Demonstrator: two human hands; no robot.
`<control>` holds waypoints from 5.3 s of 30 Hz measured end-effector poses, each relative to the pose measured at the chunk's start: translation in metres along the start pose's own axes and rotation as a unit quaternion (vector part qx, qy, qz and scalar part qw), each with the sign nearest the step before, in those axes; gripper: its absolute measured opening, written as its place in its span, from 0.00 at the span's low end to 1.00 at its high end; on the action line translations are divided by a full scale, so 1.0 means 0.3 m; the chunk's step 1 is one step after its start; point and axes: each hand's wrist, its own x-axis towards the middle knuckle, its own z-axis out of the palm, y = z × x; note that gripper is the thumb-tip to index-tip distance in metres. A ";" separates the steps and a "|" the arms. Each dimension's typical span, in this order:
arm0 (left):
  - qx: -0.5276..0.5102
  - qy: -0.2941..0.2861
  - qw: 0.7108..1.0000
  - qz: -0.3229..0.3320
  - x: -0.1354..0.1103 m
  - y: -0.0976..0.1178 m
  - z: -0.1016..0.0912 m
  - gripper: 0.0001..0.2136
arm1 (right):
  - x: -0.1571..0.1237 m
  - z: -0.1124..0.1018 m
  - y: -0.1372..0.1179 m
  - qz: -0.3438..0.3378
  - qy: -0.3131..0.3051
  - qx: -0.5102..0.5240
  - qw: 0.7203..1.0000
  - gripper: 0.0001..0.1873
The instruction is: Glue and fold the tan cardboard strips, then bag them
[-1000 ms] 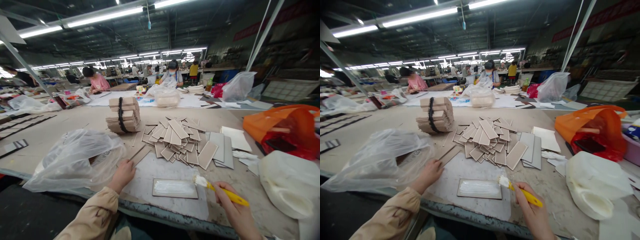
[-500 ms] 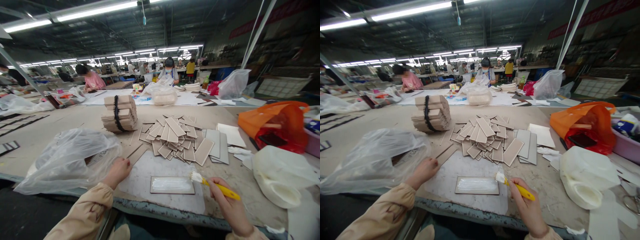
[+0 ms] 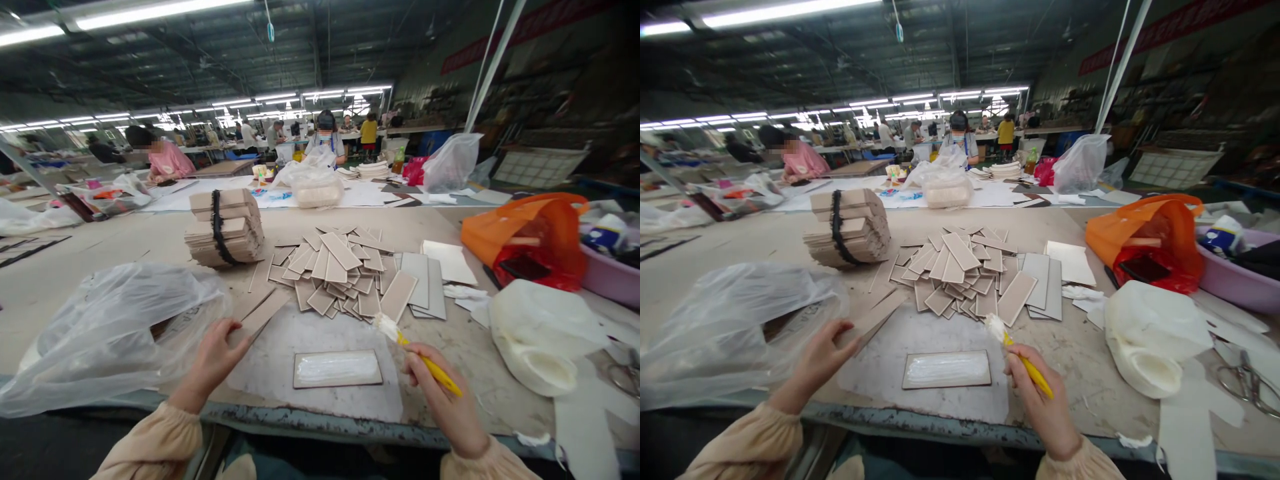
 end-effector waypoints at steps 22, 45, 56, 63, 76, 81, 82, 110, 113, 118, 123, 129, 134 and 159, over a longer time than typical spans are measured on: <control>-0.080 -0.056 0.993 -0.060 -0.005 -0.009 -0.019 0.13 | -0.016 0.045 0.004 -0.031 -0.039 0.020 0.999 0.10; -0.170 0.024 0.950 0.260 -0.178 0.185 0.128 0.08 | -0.021 0.064 0.017 0.058 0.037 0.078 0.995 0.16; -0.169 -0.082 0.918 0.351 -0.200 0.160 0.168 0.11 | -0.030 0.142 0.045 0.076 -0.012 0.075 0.994 0.16; -0.152 -0.107 0.917 0.354 -0.203 0.153 0.163 0.12 | -0.029 0.155 0.050 0.073 -0.028 0.041 0.996 0.15; -0.151 -0.103 0.917 0.355 -0.208 0.139 0.186 0.11 | -0.022 0.159 0.087 0.037 -0.043 -0.016 0.998 0.13; -0.146 -0.106 0.916 0.358 -0.213 0.137 0.184 0.11 | -0.021 0.158 0.092 0.040 -0.045 -0.029 0.998 0.13; -0.145 -0.107 0.917 0.357 -0.213 0.137 0.185 0.11 | -0.021 0.158 0.092 0.041 -0.048 -0.030 0.998 0.12; -0.123 -0.097 0.919 0.361 -0.213 0.143 0.182 0.10 | -0.020 0.147 0.066 0.047 -0.068 -0.050 0.995 0.12; -0.115 -0.091 0.920 0.362 -0.213 0.142 0.185 0.10 | -0.020 0.149 0.065 0.045 -0.067 -0.051 0.995 0.13; -0.103 -0.091 0.920 0.366 -0.212 0.145 0.181 0.10 | -0.021 0.153 0.067 0.042 -0.069 -0.055 0.995 0.13; -0.102 -0.092 0.920 0.367 -0.213 0.145 0.181 0.10 | -0.024 0.157 0.078 0.031 -0.056 -0.068 0.996 0.13; -0.099 -0.098 0.920 0.366 -0.212 0.143 0.183 0.09 | -0.021 0.156 0.071 0.016 -0.069 -0.081 0.994 0.12; -0.092 -0.089 0.918 0.375 -0.213 0.144 0.184 0.09 | -0.013 0.156 0.055 -0.011 -0.071 -0.103 0.992 0.11; -0.073 -0.067 0.916 0.388 -0.201 0.162 0.185 0.09 | -0.015 0.148 0.058 -0.091 -0.070 -0.251 0.961 0.02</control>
